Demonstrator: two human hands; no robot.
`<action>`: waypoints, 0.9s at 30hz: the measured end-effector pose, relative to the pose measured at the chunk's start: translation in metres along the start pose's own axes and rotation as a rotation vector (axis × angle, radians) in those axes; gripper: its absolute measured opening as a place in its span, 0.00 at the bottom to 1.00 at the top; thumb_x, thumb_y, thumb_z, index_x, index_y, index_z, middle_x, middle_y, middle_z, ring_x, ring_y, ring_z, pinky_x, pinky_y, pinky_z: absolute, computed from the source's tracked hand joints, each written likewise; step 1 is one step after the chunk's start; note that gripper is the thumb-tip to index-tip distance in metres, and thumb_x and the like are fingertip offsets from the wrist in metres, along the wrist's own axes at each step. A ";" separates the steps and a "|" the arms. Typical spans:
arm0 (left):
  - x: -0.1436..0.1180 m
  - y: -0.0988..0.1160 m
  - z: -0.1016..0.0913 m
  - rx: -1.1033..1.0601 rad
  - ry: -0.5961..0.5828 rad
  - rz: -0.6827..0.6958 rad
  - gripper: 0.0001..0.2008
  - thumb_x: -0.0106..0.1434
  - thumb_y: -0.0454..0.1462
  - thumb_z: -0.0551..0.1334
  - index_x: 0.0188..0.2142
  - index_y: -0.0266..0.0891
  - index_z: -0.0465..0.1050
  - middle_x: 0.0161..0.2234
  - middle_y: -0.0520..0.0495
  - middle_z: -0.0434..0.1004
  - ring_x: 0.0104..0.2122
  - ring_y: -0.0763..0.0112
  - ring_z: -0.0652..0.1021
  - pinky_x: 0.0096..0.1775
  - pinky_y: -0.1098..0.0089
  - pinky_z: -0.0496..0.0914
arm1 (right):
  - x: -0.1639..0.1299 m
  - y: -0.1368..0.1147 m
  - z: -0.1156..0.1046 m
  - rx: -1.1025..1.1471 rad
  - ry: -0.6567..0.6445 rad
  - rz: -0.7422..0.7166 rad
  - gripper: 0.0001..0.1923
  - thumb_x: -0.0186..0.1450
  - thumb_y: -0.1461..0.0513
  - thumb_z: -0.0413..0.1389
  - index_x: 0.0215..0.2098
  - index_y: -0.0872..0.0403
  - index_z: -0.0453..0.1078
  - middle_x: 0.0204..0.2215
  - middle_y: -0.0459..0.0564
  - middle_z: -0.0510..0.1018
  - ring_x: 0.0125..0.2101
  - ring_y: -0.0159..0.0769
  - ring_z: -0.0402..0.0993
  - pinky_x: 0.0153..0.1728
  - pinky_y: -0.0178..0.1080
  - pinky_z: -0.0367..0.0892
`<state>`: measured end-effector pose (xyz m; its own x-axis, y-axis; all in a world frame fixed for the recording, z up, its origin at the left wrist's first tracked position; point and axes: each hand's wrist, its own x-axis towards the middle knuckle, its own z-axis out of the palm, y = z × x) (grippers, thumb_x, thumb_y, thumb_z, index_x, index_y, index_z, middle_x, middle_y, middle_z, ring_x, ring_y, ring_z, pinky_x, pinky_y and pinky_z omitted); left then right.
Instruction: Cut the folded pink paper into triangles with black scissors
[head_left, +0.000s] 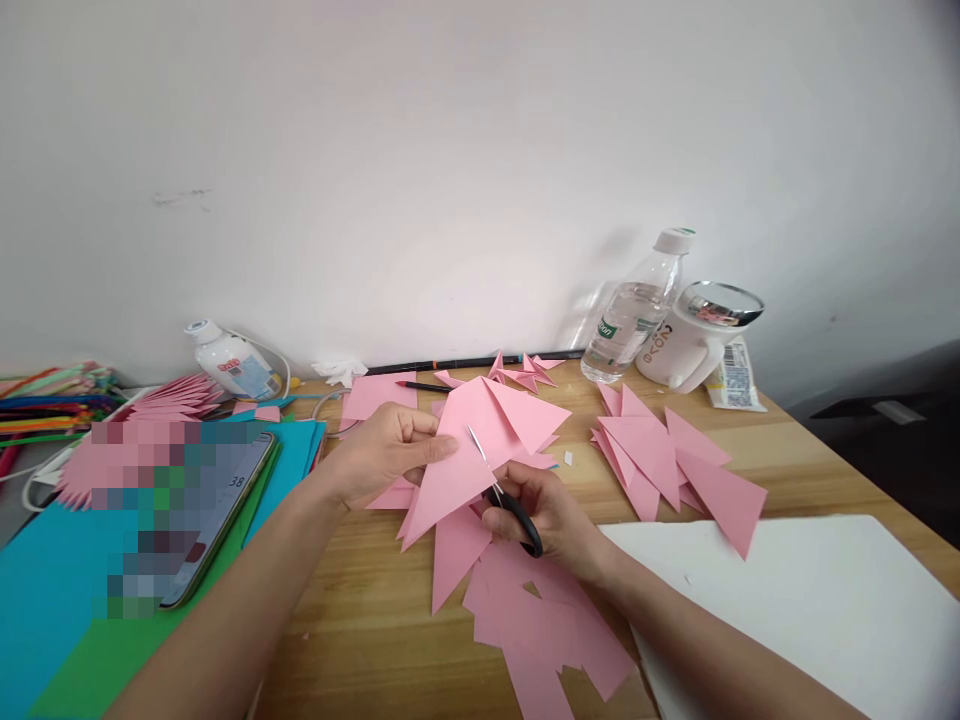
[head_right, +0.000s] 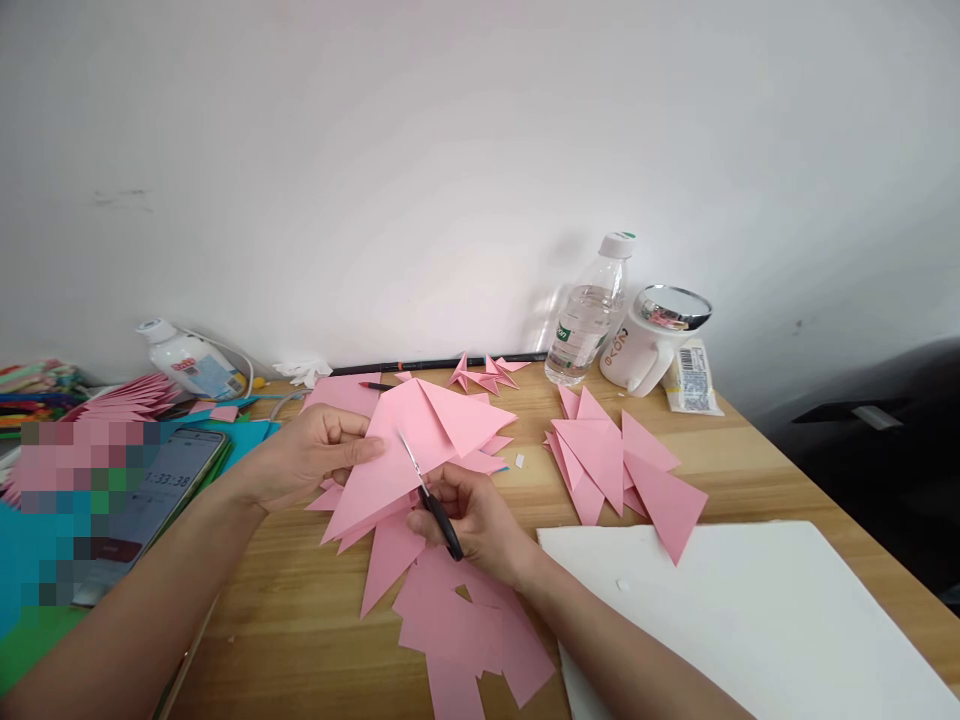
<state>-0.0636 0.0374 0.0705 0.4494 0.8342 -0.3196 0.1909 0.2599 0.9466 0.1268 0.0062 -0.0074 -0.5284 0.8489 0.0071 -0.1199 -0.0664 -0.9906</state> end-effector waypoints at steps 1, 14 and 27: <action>0.000 0.000 0.000 0.004 -0.002 0.001 0.09 0.55 0.38 0.61 0.21 0.35 0.71 0.19 0.54 0.71 0.19 0.79 0.68 0.23 0.77 0.62 | 0.000 0.000 0.000 0.003 0.001 -0.001 0.14 0.55 0.54 0.59 0.27 0.55 0.61 0.18 0.40 0.63 0.18 0.25 0.57 0.20 0.31 0.54; 0.000 0.001 0.001 0.004 -0.005 0.000 0.13 0.54 0.39 0.62 0.17 0.35 0.66 0.16 0.55 0.66 0.17 0.80 0.65 0.22 0.77 0.61 | 0.001 0.006 0.001 0.055 0.001 -0.001 0.12 0.55 0.57 0.59 0.29 0.55 0.63 0.18 0.39 0.65 0.17 0.24 0.59 0.21 0.31 0.57; 0.000 0.002 0.001 0.026 0.002 -0.011 0.14 0.56 0.38 0.61 0.18 0.33 0.63 0.16 0.57 0.62 0.17 0.84 0.63 0.20 0.80 0.59 | 0.000 0.012 -0.001 0.131 -0.014 -0.007 0.10 0.55 0.61 0.60 0.29 0.56 0.63 0.17 0.38 0.63 0.15 0.22 0.59 0.19 0.30 0.58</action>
<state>-0.0624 0.0378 0.0724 0.4456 0.8322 -0.3299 0.2181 0.2565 0.9416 0.1257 0.0061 -0.0195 -0.5389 0.8422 0.0167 -0.2321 -0.1295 -0.9640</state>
